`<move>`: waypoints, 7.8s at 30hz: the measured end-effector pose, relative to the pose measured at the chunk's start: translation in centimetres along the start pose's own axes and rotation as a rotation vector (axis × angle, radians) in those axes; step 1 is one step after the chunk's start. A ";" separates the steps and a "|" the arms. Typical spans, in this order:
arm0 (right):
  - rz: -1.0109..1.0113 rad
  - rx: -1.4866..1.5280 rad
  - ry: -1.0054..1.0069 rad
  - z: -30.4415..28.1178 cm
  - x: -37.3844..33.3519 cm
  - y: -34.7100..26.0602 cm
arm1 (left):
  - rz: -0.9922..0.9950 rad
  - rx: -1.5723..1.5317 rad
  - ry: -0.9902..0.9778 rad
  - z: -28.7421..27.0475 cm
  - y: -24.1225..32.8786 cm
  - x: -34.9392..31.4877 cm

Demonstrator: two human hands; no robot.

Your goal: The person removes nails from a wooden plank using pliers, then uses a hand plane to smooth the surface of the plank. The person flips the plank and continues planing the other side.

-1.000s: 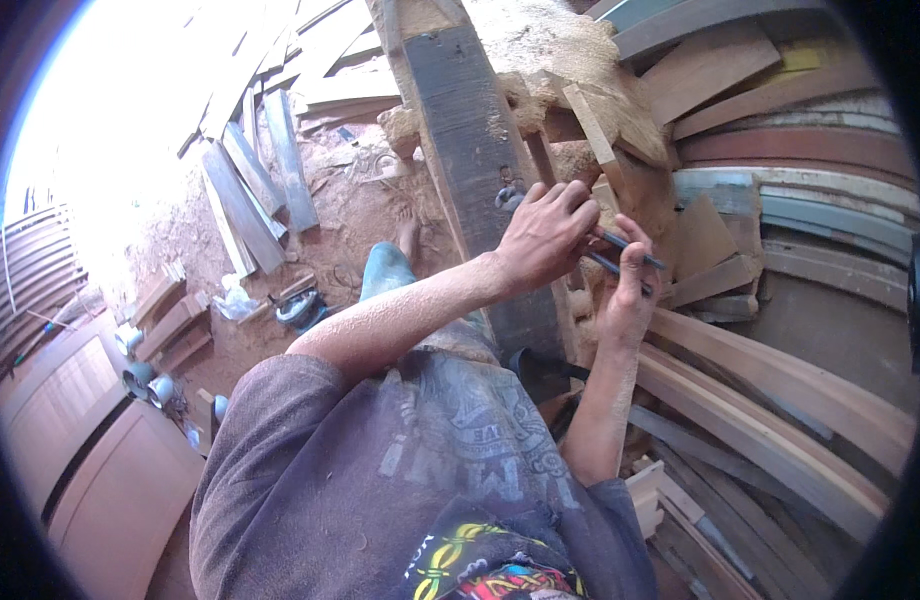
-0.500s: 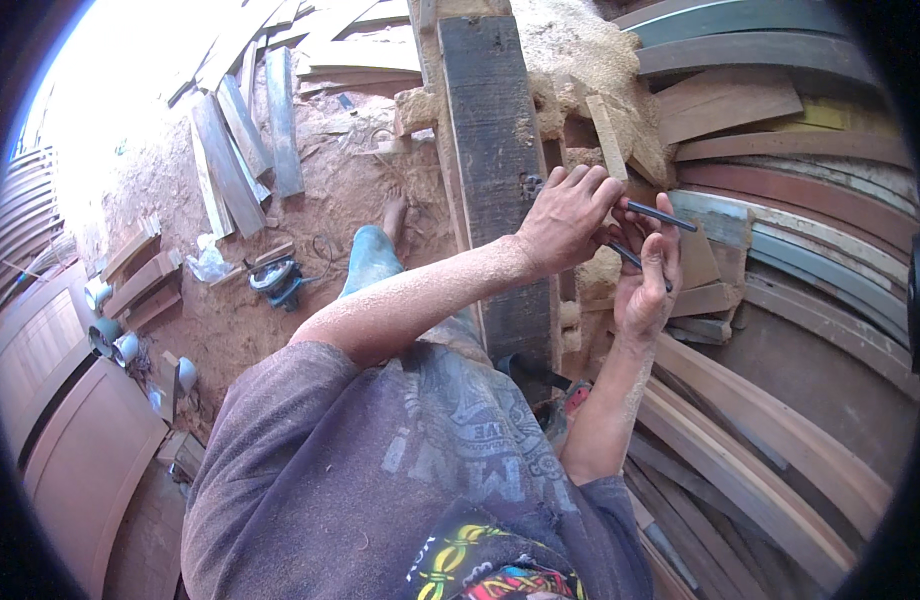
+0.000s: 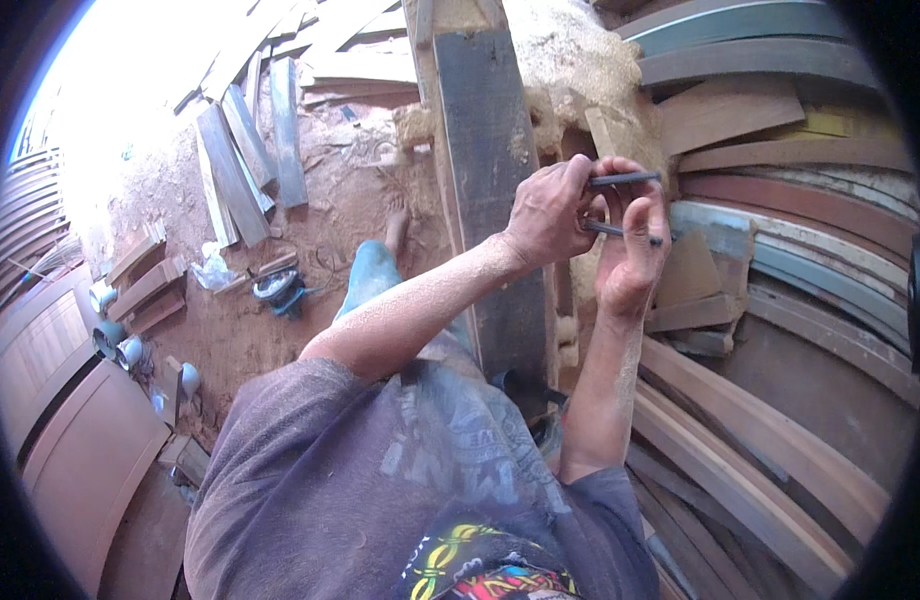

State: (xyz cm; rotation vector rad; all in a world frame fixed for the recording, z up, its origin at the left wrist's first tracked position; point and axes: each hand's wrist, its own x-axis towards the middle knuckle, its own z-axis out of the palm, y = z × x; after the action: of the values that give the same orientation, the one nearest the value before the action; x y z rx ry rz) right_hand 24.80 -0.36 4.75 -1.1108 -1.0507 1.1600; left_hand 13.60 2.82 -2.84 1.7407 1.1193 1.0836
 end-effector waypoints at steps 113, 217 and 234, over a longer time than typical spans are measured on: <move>0.362 -1.882 -0.037 2.0 -10.4 0.0 | 0.628 0.159 -0.733 0.3 -3.0 -1.9; 1.266 -1.283 -0.387 3.6 -0.7 -7.3 | -0.028 0.419 -0.117 -10.5 -12.9 10.0; 1.138 -1.405 -0.227 5.6 -1.7 -7.6 | -0.060 0.536 -0.172 -10.5 -13.3 16.4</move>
State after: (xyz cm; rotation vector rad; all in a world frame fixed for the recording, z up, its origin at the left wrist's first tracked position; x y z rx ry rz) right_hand 20.18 -1.93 12.98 -2.9999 -1.4728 1.3287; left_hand 4.31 23.95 -7.65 2.1429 1.4283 0.6094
